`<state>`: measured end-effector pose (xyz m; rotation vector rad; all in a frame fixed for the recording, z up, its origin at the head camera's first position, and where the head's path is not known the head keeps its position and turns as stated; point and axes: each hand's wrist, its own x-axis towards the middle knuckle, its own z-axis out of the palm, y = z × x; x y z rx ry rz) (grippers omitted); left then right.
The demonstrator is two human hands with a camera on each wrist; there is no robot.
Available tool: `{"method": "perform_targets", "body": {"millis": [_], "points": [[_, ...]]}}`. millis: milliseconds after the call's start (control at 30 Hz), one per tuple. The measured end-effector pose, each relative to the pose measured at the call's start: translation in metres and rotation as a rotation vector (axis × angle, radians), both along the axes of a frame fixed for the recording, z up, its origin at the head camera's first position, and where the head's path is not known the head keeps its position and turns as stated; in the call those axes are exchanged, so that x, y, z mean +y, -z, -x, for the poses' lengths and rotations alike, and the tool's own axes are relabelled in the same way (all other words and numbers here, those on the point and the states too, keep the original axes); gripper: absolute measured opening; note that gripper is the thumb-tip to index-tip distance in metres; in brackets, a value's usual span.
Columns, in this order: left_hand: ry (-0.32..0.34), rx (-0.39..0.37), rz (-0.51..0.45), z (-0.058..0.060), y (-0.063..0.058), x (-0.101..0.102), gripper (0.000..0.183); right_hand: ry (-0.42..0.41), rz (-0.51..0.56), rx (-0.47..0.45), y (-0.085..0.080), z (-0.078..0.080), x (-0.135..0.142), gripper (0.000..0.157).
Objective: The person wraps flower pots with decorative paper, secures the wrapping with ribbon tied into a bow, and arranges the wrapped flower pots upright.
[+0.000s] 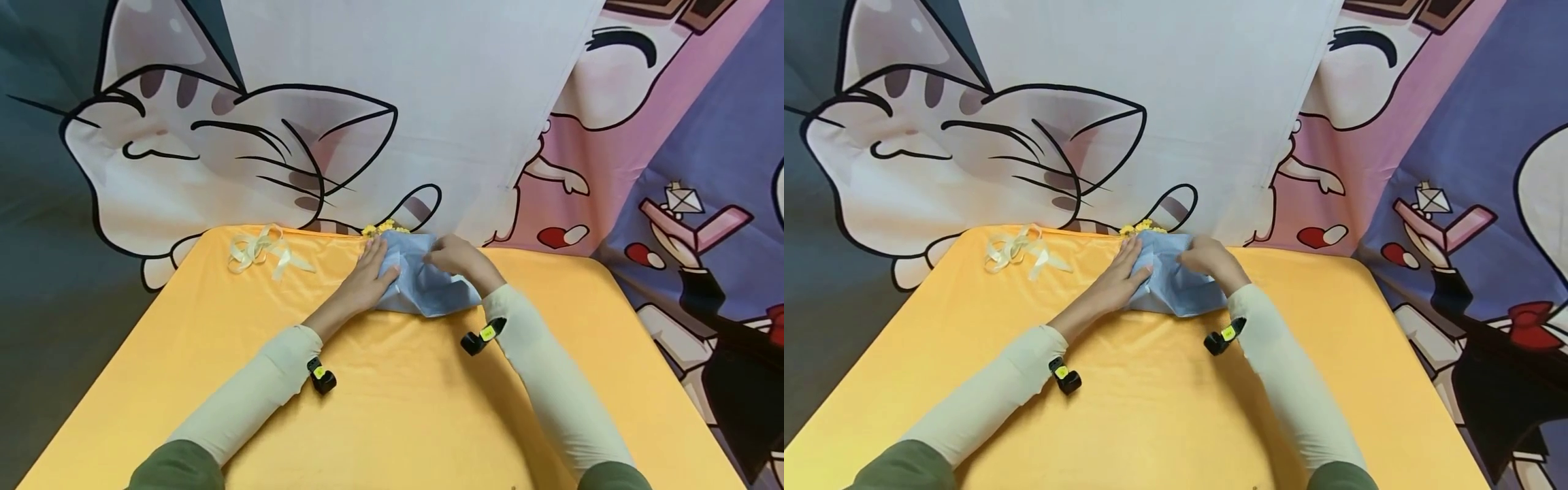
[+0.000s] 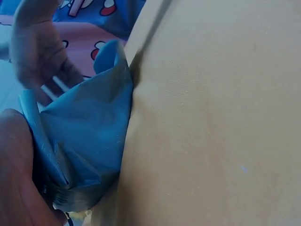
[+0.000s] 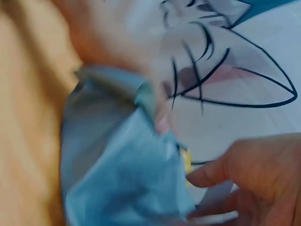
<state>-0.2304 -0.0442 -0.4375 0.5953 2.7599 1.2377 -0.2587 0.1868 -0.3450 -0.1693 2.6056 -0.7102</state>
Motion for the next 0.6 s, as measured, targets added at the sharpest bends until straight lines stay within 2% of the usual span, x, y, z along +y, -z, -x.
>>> {"method": "perform_targets", "body": {"millis": [33,100,200,300,400,467,600], "points": [[0.001,0.003,0.008,0.0,-0.001,0.0,0.083,0.024,-0.069,0.042,0.001,-0.003,0.005,0.054],[0.002,0.017,0.023,0.001,-0.001,0.001,0.083,0.062,-0.192,0.047,0.005,-0.008,0.016,0.065],[0.02,0.071,0.036,0.003,0.0,0.001,0.081,0.13,-0.232,-0.065,0.011,-0.013,0.03,0.075],[0.067,0.143,0.048,0.005,0.0,0.001,0.067,0.212,-0.175,-0.161,0.018,-0.016,0.04,0.074],[0.132,0.178,0.118,0.008,-0.007,0.002,0.045,0.259,-0.105,-0.186,0.027,-0.014,0.049,0.063],[0.165,0.171,0.187,0.009,-0.015,0.004,0.041,0.261,-0.088,-0.176,0.032,-0.011,0.055,0.058],[0.181,0.094,0.294,0.011,-0.03,0.014,0.048,0.281,0.013,-0.186,0.04,-0.004,0.065,0.057]]}}
